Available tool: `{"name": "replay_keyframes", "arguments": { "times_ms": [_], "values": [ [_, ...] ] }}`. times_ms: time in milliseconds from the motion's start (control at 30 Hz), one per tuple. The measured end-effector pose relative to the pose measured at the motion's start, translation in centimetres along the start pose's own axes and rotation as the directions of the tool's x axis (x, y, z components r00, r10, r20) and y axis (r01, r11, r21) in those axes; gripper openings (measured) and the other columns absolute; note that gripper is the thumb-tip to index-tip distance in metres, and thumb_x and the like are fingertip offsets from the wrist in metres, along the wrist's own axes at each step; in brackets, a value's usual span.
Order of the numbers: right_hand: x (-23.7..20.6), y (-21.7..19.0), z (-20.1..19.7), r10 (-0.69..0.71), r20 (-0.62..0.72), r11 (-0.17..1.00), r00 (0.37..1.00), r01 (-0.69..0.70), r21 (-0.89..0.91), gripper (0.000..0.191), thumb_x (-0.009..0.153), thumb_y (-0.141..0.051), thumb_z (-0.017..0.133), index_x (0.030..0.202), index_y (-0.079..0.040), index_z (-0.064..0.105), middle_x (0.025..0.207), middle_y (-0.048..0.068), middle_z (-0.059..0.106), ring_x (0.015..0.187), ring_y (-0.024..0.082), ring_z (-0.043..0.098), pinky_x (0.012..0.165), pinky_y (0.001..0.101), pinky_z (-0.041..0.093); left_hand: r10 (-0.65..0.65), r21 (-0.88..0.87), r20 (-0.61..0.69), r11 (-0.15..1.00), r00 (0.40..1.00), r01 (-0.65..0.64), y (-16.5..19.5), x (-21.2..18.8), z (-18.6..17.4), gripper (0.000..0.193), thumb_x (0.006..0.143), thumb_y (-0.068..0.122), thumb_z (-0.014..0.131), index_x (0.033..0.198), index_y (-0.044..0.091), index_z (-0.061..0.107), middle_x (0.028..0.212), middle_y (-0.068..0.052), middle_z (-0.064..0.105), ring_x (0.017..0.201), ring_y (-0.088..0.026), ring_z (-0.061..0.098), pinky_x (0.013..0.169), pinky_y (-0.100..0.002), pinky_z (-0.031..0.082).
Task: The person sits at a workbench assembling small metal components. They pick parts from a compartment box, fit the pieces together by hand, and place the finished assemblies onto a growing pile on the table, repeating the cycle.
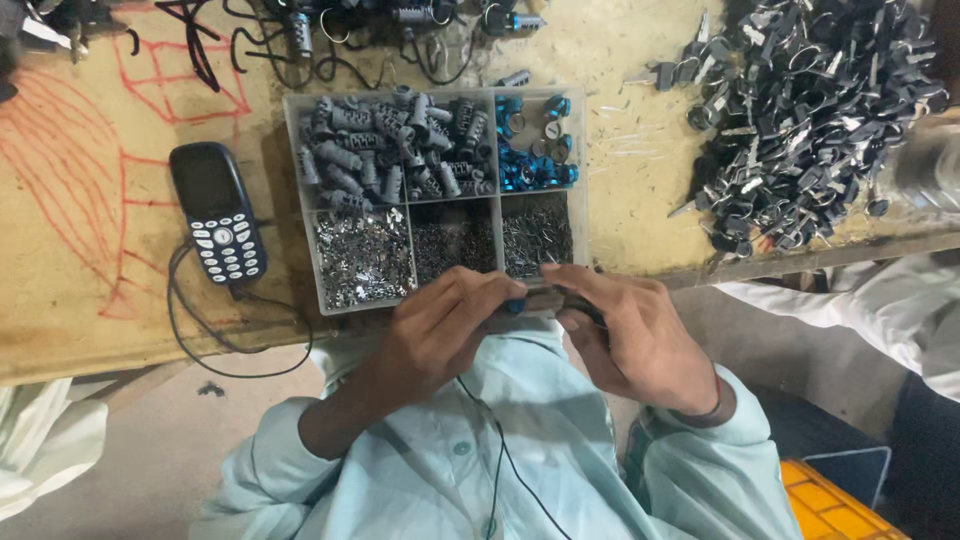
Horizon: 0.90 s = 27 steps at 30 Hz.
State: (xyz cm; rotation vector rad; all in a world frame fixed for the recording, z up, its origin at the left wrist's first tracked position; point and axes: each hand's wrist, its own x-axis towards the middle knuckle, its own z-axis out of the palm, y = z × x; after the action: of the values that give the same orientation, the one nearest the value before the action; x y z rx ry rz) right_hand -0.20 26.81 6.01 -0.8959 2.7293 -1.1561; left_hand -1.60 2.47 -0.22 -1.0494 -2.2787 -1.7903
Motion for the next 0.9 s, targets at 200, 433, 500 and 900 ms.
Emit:
{"name": "replay_keyframes", "arguments": {
  "times_ms": [200, 433, 500, 900],
  "values": [
    [-0.3, -0.1, 0.3, 0.021, -0.020, 0.997, 1.000, -0.022, -0.075, 0.046, 0.094, 0.005, 0.067, 0.131, 0.004, 0.039, 0.126, 0.024, 0.067, 0.089, 0.037, 0.074, 0.075, 0.0435, 0.060, 0.015, 0.035, 0.018, 0.999, 1.000, -0.015, 0.0, -0.1, -0.2, 0.052, 0.078, -0.016, 0.069, 0.128, -0.008, 0.060, 0.118, -0.020, 0.067, 0.103, -0.034, 0.069, 0.086, -0.043, 0.059],
    [-0.8, -1.0, 0.2, -0.004, 0.106, 0.998, 0.994, 0.011, -0.068, 0.059, 0.089, 0.003, 0.066, 0.140, 0.003, 0.036, 0.120, 0.025, 0.070, 0.092, 0.039, 0.071, 0.076, 0.0449, 0.059, -0.102, -0.119, 0.055, 0.987, 0.993, 0.108, 0.3, -0.2, 0.8, 0.029, 0.087, -0.002, 0.078, 0.114, 0.000, 0.069, 0.106, -0.012, 0.073, 0.095, -0.025, 0.074, 0.081, -0.037, 0.061],
    [-1.1, -1.5, 0.1, 0.037, 0.155, 0.998, 0.987, -0.030, -0.050, 0.062, 0.088, 0.006, 0.067, 0.143, 0.003, 0.038, 0.100, 0.017, 0.067, 0.082, 0.035, 0.069, 0.071, 0.0446, 0.057, -0.166, -0.262, 0.097, 0.947, 0.981, 0.186, 0.0, -0.1, 0.9, 0.024, 0.086, 0.004, 0.082, 0.108, 0.003, 0.071, 0.101, -0.008, 0.075, 0.090, -0.022, 0.076, 0.077, -0.034, 0.061],
    [-0.8, -2.3, -0.8, -0.082, 0.318, 0.997, 0.945, 0.079, 0.021, 0.078, 0.073, 0.005, 0.069, 0.146, 0.002, 0.041, 0.077, 0.007, 0.054, 0.066, 0.026, 0.059, 0.060, 0.0420, 0.049, -0.105, -0.365, 0.268, 0.909, 0.958, 0.202, -0.2, -1.7, 0.7, 0.028, 0.084, 0.007, 0.086, 0.102, 0.002, 0.064, 0.086, -0.008, 0.068, 0.080, -0.026, 0.072, 0.067, -0.038, 0.054]
  ]
}}
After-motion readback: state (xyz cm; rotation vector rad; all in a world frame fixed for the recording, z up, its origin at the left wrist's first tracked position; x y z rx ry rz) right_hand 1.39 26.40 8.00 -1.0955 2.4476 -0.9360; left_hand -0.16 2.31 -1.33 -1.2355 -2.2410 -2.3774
